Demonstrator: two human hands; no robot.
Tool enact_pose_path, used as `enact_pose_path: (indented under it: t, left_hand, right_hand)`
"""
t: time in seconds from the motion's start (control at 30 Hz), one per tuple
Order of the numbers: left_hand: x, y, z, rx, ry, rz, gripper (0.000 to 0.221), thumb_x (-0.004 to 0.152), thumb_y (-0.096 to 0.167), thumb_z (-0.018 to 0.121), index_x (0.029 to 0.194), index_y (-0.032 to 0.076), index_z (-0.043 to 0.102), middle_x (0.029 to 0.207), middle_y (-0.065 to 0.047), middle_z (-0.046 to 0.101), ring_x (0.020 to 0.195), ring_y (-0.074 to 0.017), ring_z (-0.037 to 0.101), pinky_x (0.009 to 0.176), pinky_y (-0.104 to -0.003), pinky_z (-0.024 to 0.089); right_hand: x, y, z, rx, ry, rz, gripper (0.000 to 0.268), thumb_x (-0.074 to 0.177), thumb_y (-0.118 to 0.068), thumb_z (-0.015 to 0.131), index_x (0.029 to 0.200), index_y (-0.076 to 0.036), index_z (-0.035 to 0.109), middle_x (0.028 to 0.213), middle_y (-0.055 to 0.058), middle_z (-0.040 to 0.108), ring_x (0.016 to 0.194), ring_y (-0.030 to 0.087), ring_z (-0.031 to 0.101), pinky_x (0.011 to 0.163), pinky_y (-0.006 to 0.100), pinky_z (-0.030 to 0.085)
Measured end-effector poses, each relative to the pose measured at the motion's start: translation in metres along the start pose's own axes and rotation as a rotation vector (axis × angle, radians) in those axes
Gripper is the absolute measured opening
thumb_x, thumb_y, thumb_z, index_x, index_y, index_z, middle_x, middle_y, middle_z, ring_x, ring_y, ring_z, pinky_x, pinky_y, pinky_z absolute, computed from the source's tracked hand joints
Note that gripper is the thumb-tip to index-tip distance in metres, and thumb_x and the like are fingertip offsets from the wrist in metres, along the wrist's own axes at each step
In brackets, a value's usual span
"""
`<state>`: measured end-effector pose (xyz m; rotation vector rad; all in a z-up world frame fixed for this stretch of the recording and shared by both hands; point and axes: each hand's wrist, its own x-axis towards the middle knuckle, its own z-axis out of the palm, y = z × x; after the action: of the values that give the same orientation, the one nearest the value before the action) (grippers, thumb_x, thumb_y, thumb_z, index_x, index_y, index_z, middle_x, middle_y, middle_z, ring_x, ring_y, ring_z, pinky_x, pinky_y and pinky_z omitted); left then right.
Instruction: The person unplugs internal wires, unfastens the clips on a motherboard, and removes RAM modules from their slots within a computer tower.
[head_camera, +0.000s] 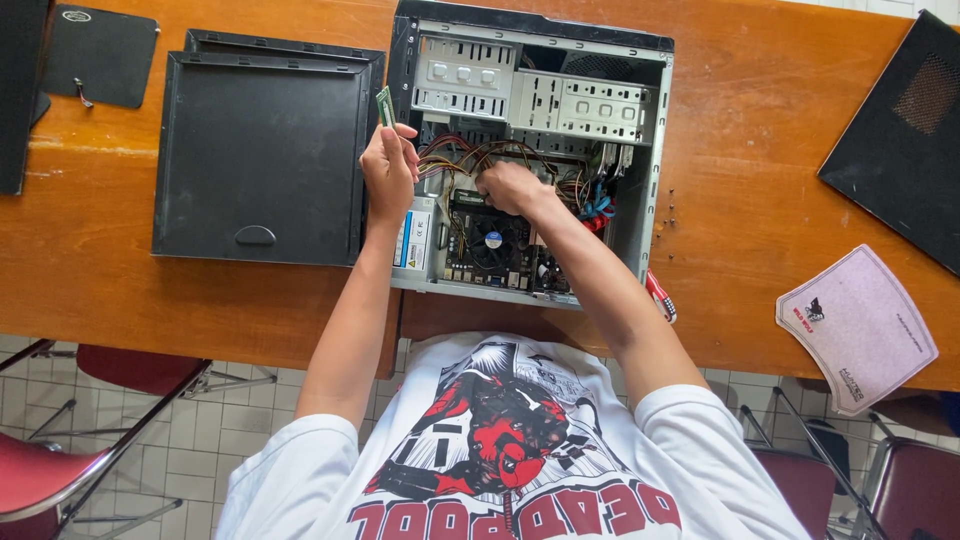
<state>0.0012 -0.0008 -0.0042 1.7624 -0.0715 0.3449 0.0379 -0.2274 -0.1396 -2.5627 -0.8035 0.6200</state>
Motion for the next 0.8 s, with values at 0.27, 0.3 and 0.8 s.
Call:
enact_pose_path:
  t: [0.27,0.3,0.8]
  left_hand:
    - [-0.001,0.003,-0.001,0.005,-0.004,-0.009,0.055,0.113,0.047,0.028,0.101,0.010,0.068,0.063,-0.005,0.061,0.052,-0.0126,0.061,0.054,-0.024,0.054]
    - [0.000,0.003,-0.001,0.004,-0.010,-0.001,0.056,0.113,0.047,0.028,0.101,0.010,0.067,0.063,-0.005,0.061,0.052,-0.0127,0.061,0.054,-0.024,0.054]
    - [-0.002,0.000,0.000,0.008,-0.014,0.017,0.055,0.114,0.044,0.028,0.095,0.010,0.067,0.059,-0.003,0.061,0.046,-0.0116,0.059,0.048,-0.021,0.051]
  right_hand:
    - [0.005,0.007,0.029,-0.023,0.030,-0.005,0.015,0.082,-0.013,0.084,0.093,-0.004,0.080,0.087,0.021,0.077,0.077,0.043,0.075,0.062,0.053,0.062]
    - [0.005,0.009,0.035,-0.045,0.059,-0.016,0.014,0.080,-0.013,0.086,0.090,-0.005,0.081,0.084,0.021,0.076,0.076,0.043,0.075,0.062,0.052,0.062]
    - [-0.002,0.003,0.043,-0.257,0.137,-0.108,0.006,0.078,-0.007,0.079,0.073,-0.005,0.076,0.069,0.019,0.073,0.063,0.037,0.073,0.055,0.047,0.060]
